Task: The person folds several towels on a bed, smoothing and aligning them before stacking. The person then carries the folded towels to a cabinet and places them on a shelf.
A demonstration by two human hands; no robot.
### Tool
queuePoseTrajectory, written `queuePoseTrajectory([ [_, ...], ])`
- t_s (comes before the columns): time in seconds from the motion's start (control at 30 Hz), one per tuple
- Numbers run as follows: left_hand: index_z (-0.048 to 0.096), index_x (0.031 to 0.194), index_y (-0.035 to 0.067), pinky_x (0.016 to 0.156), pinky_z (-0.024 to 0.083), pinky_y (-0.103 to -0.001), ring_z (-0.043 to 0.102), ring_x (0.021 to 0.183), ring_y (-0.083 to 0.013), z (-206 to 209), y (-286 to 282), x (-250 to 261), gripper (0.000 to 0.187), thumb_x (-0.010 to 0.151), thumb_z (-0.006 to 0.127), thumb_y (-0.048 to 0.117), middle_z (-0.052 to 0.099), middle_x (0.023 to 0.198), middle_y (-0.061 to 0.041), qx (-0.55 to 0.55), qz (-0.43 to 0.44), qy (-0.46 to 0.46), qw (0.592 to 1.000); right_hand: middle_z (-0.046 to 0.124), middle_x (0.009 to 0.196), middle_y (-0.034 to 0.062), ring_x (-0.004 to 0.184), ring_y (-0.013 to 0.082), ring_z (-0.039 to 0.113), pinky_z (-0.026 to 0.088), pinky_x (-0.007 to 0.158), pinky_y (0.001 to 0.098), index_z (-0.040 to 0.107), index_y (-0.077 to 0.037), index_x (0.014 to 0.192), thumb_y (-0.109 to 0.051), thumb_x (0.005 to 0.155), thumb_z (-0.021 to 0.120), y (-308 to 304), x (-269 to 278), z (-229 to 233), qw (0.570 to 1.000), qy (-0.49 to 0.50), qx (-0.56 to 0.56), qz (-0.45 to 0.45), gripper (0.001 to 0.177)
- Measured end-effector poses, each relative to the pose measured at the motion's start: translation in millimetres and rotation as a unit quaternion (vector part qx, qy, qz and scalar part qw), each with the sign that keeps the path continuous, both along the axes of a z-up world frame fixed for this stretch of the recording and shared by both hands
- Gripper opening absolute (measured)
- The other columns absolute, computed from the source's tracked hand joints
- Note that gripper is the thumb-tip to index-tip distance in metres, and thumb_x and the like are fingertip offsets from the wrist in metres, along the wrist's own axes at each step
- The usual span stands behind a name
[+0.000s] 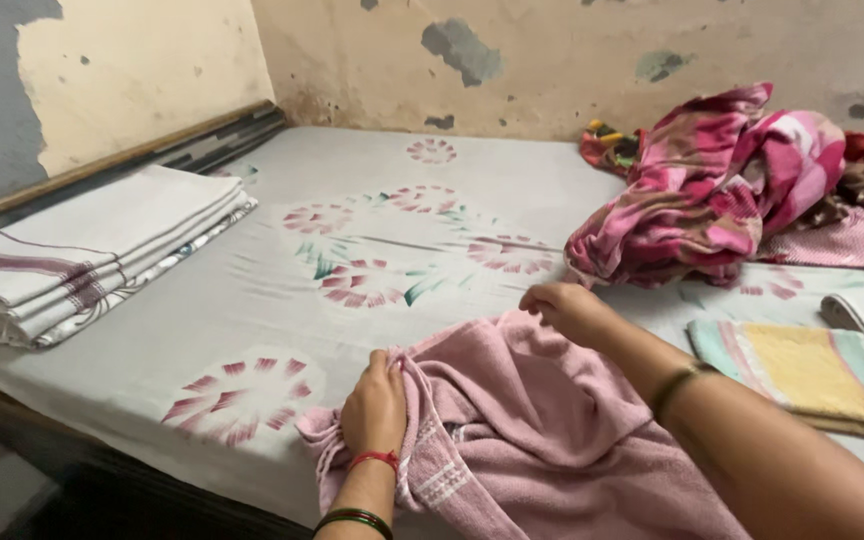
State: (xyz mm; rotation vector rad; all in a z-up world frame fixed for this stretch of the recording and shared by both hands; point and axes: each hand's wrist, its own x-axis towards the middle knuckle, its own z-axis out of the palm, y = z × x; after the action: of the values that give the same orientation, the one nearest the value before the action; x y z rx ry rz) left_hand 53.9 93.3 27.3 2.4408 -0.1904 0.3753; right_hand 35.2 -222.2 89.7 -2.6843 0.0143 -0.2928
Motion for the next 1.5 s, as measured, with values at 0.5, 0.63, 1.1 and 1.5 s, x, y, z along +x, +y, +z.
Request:
queuePoseTrajectory([
  [0.5,0.055,0.121,0.016,0.074,0.053,-0.056,0.070,0.090,-0.0426,-15,-8,9,0.028,0.101,0.050,0.034,0.073,0.110,-0.014,-0.020,0.025,-0.031,0.999,0.044,0.157,0.0110,0.131,0.0288,0.060,0.056,0.099,0.0444,0.049,-0.023,0.149,-0.042,0.094,0.067,-11,47,-21,0.827,0.278,-0.487,-0.048,0.062],
  [0.63,0.056,0.121,0.017,0.075,0.052,-0.056,0.070,0.091,-0.0430,-15,-6,9,0.028,0.102,0.049,0.035,0.073,0.110,-0.014,-0.032,0.034,-0.020,0.999,0.057,0.149,0.0066,0.129,0.0251,0.063,0.059,0.092,0.0455,0.060,-0.021,0.142,-0.025,0.104,0.051,-93,33,-11,0.834,0.223,-0.470,-0.184,0.039],
  [1.1,0.060,0.119,0.005,0.086,0.051,-0.036,0.066,0.097,-0.0252,-9,41,10,0.030,0.107,0.054,0.031,0.070,0.107,-0.013,-0.369,0.011,-0.135,0.920,0.079,0.102,0.0175,0.084,0.0410,0.080,0.067,0.074,0.0557,0.072,-0.013,0.127,-0.047,0.094,0.061,-236,-33,-16,0.949,0.101,0.026,-0.299,0.048],
  [1.5,0.063,0.130,0.004,0.097,0.048,-0.024,0.060,0.110,-0.0085,29,121,-35,0.033,0.103,0.056,0.021,0.068,0.119,-0.001,-0.542,-0.153,-0.046,0.825,0.072,0.110,0.0089,0.099,0.0263,0.072,0.059,0.085,0.0396,0.071,-0.017,0.110,-0.017,0.091,0.068,5,-37,18,0.993,-0.099,-0.056,0.034,0.019],
])
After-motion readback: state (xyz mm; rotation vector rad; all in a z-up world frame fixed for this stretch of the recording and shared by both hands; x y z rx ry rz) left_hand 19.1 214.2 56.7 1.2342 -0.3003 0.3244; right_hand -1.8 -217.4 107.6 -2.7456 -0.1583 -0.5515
